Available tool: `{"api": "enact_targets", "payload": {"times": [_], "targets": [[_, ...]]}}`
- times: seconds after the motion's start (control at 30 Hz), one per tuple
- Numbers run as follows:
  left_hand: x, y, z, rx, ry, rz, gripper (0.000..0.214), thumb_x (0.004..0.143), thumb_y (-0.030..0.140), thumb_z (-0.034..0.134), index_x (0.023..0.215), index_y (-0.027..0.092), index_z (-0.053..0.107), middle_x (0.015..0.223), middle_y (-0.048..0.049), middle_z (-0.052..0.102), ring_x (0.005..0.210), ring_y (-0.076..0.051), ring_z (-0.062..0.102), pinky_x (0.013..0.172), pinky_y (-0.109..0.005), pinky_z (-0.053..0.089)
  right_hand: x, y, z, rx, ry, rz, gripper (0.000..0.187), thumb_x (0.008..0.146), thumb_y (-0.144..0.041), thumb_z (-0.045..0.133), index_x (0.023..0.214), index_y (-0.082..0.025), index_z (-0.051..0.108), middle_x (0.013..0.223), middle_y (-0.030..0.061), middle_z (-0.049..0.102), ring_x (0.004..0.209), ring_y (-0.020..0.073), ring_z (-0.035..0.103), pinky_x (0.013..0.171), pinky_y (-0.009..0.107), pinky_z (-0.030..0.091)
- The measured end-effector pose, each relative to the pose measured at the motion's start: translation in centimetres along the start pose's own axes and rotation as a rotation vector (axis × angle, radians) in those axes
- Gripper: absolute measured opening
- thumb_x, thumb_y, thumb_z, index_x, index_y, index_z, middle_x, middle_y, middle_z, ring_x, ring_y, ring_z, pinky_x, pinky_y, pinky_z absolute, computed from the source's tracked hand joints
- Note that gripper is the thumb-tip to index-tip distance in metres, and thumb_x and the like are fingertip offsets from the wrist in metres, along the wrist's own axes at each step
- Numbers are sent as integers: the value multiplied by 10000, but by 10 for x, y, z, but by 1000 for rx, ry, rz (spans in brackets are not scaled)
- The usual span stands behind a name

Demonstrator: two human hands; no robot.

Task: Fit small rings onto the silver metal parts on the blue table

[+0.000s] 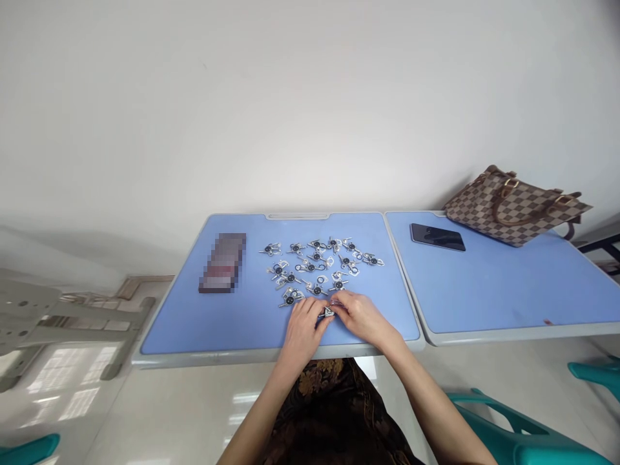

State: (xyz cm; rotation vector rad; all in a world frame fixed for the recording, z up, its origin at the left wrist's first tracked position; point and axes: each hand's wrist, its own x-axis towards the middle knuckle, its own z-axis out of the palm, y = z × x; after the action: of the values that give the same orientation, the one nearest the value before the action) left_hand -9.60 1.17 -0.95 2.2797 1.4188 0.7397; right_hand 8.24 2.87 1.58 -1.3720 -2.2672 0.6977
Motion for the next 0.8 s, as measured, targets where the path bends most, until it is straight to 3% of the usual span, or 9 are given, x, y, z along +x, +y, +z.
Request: {"api": "enact_targets", "payload": {"times": [0.27,0.6,0.7,0.8], "targets": [[0,1,-1,-11,-7,-15,97,888,269,601,961,205,589,925,-43,615,892,-221,552,802,-357,434,3,-15,-3,-364,-102,33,146,991,-176,425,974,-143,566,924,99,673,769,212,657,604,280,404],[1,0,0,-18,0,-9,101,882,274,613,960,210,598,921,-32,619,887,-212,551,791,-344,434,3,-8,0,-335,-121,-35,110,995,-177,428,993,-152,535,944,82,667,805,204,659,626,273,416],[1,0,0,-25,4,-12,99,889,269,605,972,214,601,929,-29,624,898,-209,555,801,-341,431,4,0,-4,-263,-60,-7,118,1000,-206,431,1041,-154,529,976,86,681,827,203,667,658,274,432],[1,1,0,-33,3,-19,109,884,246,612,987,216,600,925,-24,625,895,-203,558,807,-338,427,7,17,-15,-202,80,146,138,1003,-235,433,1068,-158,529,1031,94,689,866,204,670,701,275,436]]}}
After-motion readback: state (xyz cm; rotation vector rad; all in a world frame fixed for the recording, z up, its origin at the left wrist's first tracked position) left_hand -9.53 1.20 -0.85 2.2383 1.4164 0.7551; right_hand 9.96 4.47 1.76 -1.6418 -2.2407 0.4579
